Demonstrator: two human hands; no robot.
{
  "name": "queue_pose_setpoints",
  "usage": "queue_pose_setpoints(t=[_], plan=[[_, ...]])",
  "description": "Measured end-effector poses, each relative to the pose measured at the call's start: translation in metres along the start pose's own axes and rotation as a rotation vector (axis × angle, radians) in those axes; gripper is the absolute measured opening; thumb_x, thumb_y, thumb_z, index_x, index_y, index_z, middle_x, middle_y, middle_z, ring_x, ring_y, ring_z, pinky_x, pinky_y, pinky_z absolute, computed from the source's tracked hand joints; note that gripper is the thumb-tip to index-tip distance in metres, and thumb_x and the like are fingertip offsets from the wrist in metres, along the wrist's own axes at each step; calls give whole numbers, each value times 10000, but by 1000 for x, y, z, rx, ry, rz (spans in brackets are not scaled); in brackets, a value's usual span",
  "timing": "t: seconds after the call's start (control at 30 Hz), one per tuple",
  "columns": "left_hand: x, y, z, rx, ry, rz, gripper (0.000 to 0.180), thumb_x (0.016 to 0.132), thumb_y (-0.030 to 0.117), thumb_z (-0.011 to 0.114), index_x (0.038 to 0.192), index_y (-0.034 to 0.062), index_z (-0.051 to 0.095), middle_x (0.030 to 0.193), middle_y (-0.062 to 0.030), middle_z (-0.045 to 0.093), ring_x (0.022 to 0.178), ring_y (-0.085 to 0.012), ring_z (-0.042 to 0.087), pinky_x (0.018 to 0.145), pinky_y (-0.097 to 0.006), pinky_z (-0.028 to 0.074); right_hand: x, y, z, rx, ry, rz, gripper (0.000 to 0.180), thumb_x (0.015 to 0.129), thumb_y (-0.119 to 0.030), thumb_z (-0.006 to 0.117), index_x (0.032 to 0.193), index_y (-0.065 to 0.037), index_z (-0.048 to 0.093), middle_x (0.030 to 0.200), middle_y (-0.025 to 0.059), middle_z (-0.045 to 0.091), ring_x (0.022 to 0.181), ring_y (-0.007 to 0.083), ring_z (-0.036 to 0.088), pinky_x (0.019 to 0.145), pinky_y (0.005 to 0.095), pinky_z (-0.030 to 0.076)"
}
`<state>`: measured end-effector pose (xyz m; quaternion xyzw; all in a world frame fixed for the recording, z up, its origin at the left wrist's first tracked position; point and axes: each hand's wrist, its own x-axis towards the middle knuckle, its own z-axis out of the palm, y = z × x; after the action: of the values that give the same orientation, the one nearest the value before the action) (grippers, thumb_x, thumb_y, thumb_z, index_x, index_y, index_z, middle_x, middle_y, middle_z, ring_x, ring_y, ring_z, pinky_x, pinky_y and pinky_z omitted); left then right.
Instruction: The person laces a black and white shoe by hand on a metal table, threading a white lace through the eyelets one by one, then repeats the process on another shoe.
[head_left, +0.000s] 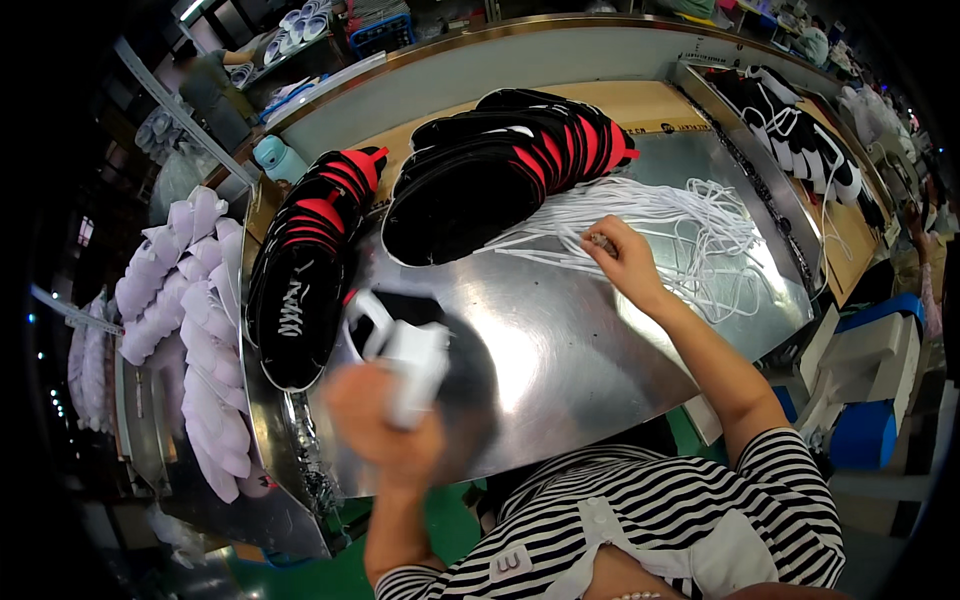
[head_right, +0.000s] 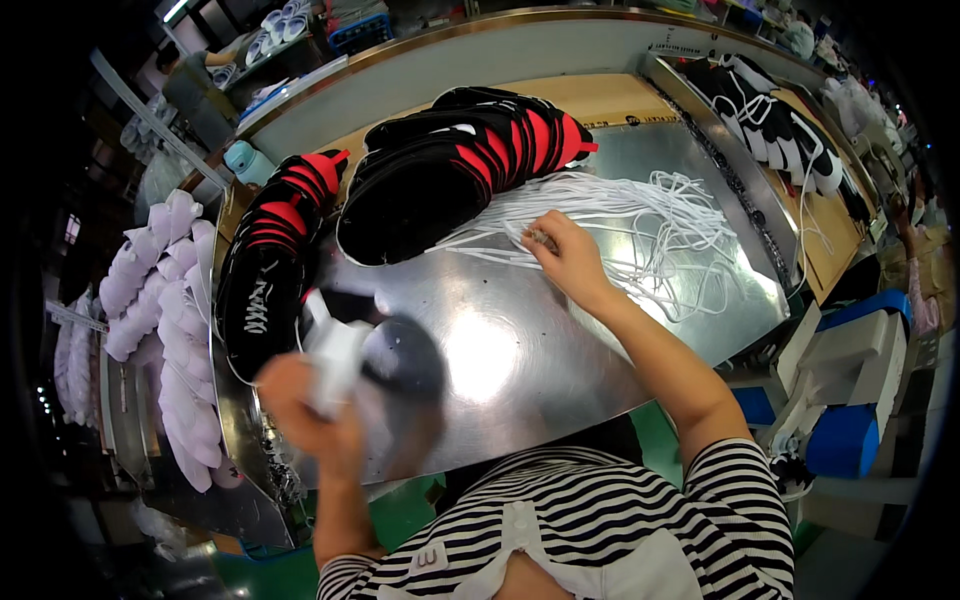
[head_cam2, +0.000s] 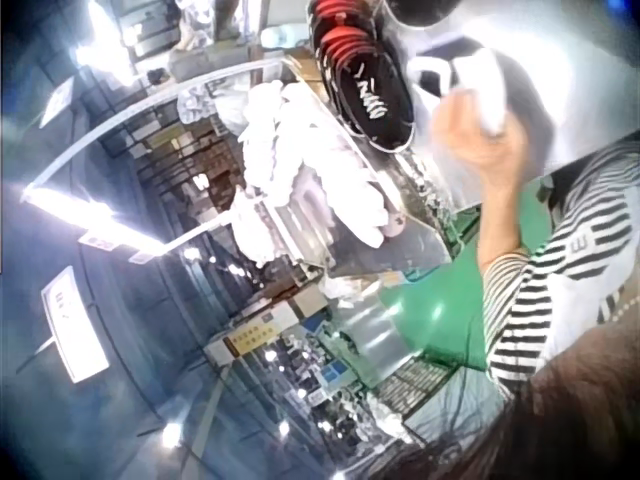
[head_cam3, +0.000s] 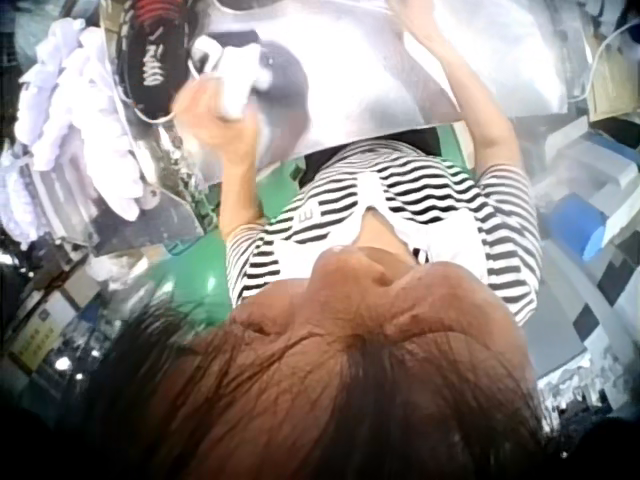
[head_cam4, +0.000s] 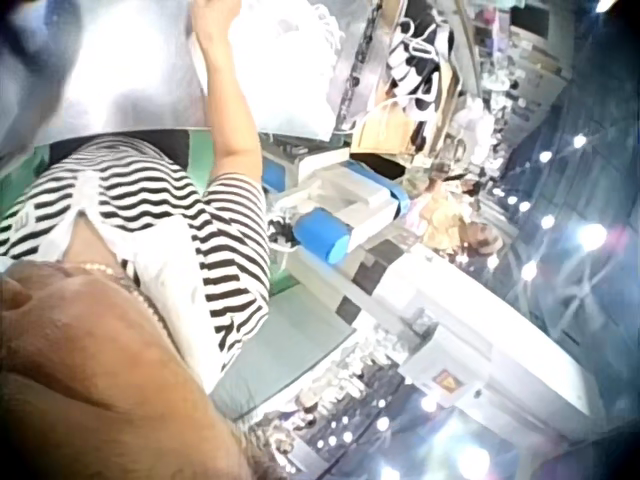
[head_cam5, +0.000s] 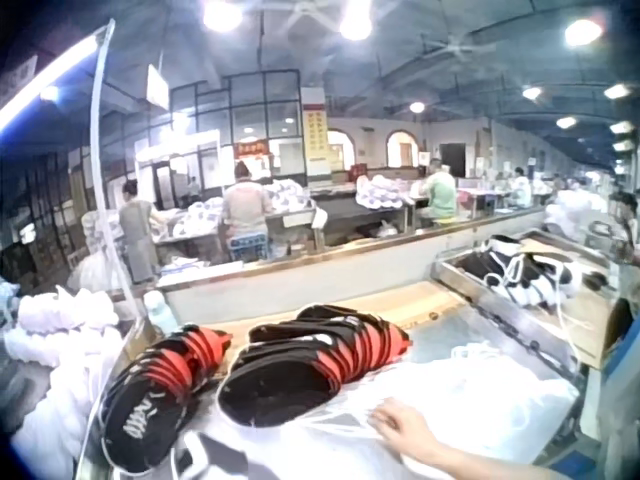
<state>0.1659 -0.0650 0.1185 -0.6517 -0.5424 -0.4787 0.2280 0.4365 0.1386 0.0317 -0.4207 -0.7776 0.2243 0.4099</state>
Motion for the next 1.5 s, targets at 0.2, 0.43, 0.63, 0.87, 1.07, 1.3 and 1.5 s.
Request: queue_pose_setpoints(t=[0.2, 0.43, 0.63, 0.87, 1.07, 1.3, 1.5], plan=[[-77, 78, 49, -378, -579, -340, 405, 788, 33, 681, 1184, 33, 595, 1128, -115, 618, 944, -220, 597, 763, -336, 467, -2, -123, -80, 1171, -340, 378, 166, 951, -159, 596, 1066, -40, 600, 749, 2, 584, 462, -10, 333, 418, 153, 246], [-16, 103, 99, -863, -638, -561, 682, 847, 27, 669, 1450, 50, 350, 786, -65, 617, 672, -141, 544, 656, -255, 460, -61, -104, -101, 1212, -468, 649, 159, 963, -165, 586, 1024, -18, 591, 710, -3, 566, 430, -12, 315, 382, 155, 212], [-40, 71, 174, -900, -724, -730, 255, 948, -34, 451, 1080, 20, 662, 842, -54, 654, 686, -108, 640, 620, -226, 483, -110, -107, -148, 1403, -407, 467, 128, 937, -106, 597, 960, 15, 561, 632, 39, 549, 388, 11, 331, 367, 177, 226], [-22, 47, 138, -623, -447, -439, 566, 857, 60, 670, 1380, 32, 455, 1311, -177, 529, 1023, -243, 637, 727, -284, 519, -110, -134, -136, 1298, -284, 415, 183, 941, -101, 582, 1042, 41, 523, 656, 122, 575, 376, 9, 292, 352, 174, 237], [-64, 67, 2, 255, -631, -395, 556, 687, 111, 758, 1193, 35, 539, 1075, -144, 557, 1026, -312, 542, 913, -427, 389, -137, -141, -39, 1445, -726, 734, 107, 936, -124, 590, 972, -38, 538, 747, 152, 634, 364, 39, 305, 363, 168, 252], [-115, 46, -46, 82, -429, -248, 383, 641, 132, 763, 993, 54, 635, 903, -58, 567, 885, -241, 553, 827, -385, 410, -97, -157, 75, 859, -655, 413, 103, 930, -143, 611, 968, -47, 609, 758, -24, 594, 527, -1, 372, 456, 182, 262], [-97, 26, -54, 83, -766, -605, 415, 803, 329, 732, 1063, 13, 658, 981, -160, 674, 890, -297, 650, 775, -383, 510, -96, -137, 97, 755, -532, 539, 73, 938, -153, 600, 944, -81, 606, 736, -36, 570, 560, 21, 410, 473, 199, 296]])
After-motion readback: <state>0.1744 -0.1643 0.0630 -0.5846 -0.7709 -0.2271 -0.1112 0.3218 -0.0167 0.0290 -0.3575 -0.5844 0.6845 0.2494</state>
